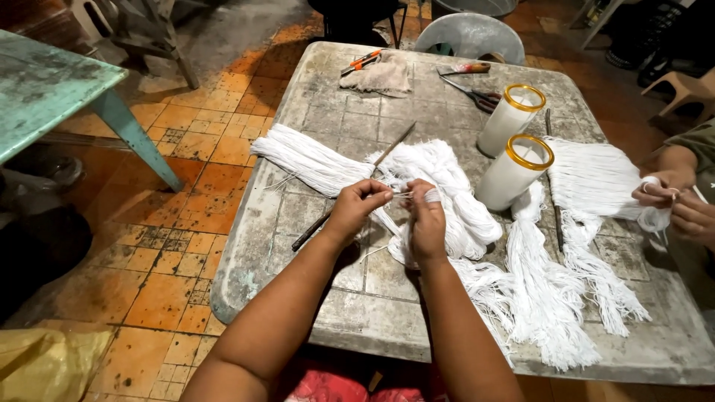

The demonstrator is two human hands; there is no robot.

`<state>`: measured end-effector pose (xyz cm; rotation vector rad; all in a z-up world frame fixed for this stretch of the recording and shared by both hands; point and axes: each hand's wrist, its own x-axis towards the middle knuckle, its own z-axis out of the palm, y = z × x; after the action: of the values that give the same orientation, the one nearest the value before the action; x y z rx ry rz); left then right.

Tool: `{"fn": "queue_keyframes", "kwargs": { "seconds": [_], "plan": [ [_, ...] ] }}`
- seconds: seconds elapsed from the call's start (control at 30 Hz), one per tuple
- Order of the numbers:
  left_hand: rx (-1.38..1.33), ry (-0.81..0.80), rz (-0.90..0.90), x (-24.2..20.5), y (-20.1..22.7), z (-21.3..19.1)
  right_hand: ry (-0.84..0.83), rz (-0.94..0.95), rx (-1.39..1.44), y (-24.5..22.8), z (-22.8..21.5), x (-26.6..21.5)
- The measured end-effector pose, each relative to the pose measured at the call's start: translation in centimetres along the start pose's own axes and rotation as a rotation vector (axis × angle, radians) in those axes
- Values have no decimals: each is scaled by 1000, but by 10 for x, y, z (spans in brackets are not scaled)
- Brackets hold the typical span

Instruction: Organize and separate bundles of white yarn fringe on a table using a thin metal rod.

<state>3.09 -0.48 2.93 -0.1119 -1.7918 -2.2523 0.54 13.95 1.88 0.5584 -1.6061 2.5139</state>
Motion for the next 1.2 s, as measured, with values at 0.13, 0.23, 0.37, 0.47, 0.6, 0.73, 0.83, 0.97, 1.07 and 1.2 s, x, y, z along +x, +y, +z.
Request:
{"fn": "queue_keyframes", "kwargs": {
  "seconds": [0.13, 0.23, 0.37, 0.47, 0.6, 0.73, 0.83, 0.97, 1.07, 1.2],
  "plan": [
    [-27, -20, -16, -1, -1, 5, -38, 183, 313, -19, 2, -4],
    [-33, -15, 4, 1, -2, 10, -169, 236, 463, -41, 16, -14],
    [-63, 16, 211, -8, 10, 16, -408, 51, -69, -50, 21, -20],
    [-186, -116, 30, -29, 22, 19, -400, -206, -423, -52, 19, -18],
    [-545, -572, -352, -28, 7, 20, -22, -446, -448, -25, -18, 14],
    [-410, -596, -501, -35, 66, 3, 174, 132, 443, -55, -57, 19],
    [-43, -505, -326, -24, 63, -17, 179, 143, 786, -69, -74, 18],
    [846, -76, -129, 25, -2, -49, 712, -377, 271, -85, -48, 11],
    [1065, 27, -124, 36, 2, -42, 604, -522, -73, -65, -29, 6],
    [1016, 92, -455, 61, 21, -14, 218, -247, -275, -17, -20, 3]
  ]
}}
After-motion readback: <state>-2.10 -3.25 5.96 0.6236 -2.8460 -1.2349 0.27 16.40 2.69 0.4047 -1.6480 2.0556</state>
